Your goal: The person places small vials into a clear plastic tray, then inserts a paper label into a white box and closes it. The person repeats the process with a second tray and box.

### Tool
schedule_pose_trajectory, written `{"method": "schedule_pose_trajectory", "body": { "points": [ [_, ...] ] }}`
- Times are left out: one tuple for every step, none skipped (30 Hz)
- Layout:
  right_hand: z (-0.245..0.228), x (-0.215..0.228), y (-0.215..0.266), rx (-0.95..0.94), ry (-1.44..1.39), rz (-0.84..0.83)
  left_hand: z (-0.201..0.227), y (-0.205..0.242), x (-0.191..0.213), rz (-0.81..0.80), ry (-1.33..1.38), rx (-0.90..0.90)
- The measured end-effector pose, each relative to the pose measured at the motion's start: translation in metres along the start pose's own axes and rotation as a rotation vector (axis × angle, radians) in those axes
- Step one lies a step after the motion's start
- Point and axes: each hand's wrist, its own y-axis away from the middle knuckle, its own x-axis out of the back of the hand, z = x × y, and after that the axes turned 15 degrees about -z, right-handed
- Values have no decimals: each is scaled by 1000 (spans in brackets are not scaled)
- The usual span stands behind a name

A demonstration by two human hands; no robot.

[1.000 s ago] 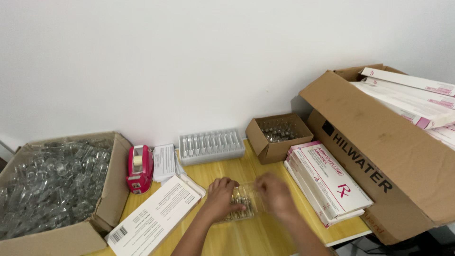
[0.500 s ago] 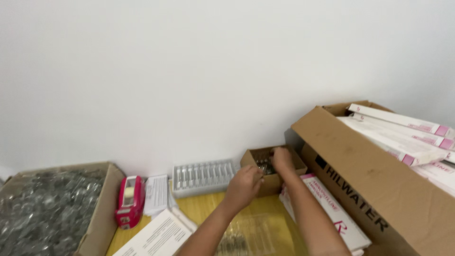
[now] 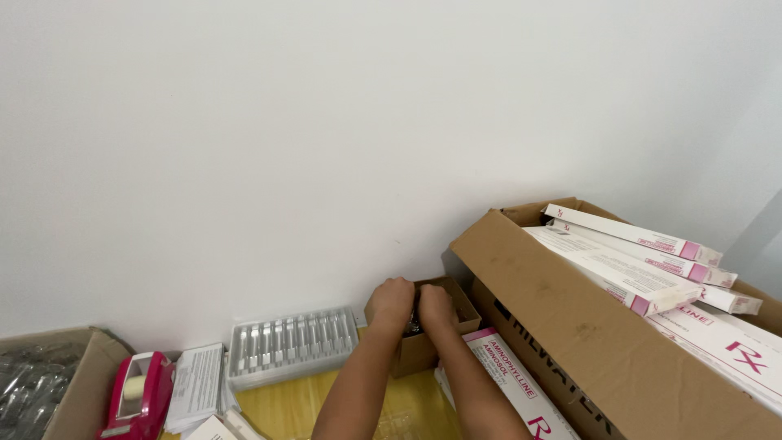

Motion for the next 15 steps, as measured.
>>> {"method": "schedule_pose_trajectory", "body": {
  "points": [
    [-1,1,4,32,25,11,-1,-3,-3,-31,-10,20],
    [-3,2,7,65,51,23,0,-6,-6,9,-69,13],
    [-4,3,10,62,33,13,1,-10,-10,46,-131,5],
    [-5,5,12,58,15,4,2,-13,-14,82,-193,-4],
    [-4,6,15,53,-1,-6,3,-16,-19,94,-248,-2],
    [-5,6,18,60,8,-7,3,-19,-24,105,-304,0],
    [-8,10,19,69,19,-2,4,-23,-26,123,-359,0],
    [-10,11,21,78,29,3,3,-24,-27,115,-374,2],
    [-11,13,23,77,12,3,3,-24,-27,110,-388,5],
    [-12,14,27,76,-6,3,3,-22,-26,104,-402,7],
    [-12,15,28,78,-22,7,2,-21,-24,144,-358,-21],
    [-11,16,29,58,-73,15,-1,-15,-20,184,-314,-50],
    [-10,15,31,40,-121,22,-5,-7,-14,224,-268,-76],
    [-10,15,30,23,-170,29,-8,2,-6,304,-173,-94],
    [-9,13,27,107,-201,158,-12,16,0,376,-83,-111]
  ]
}}
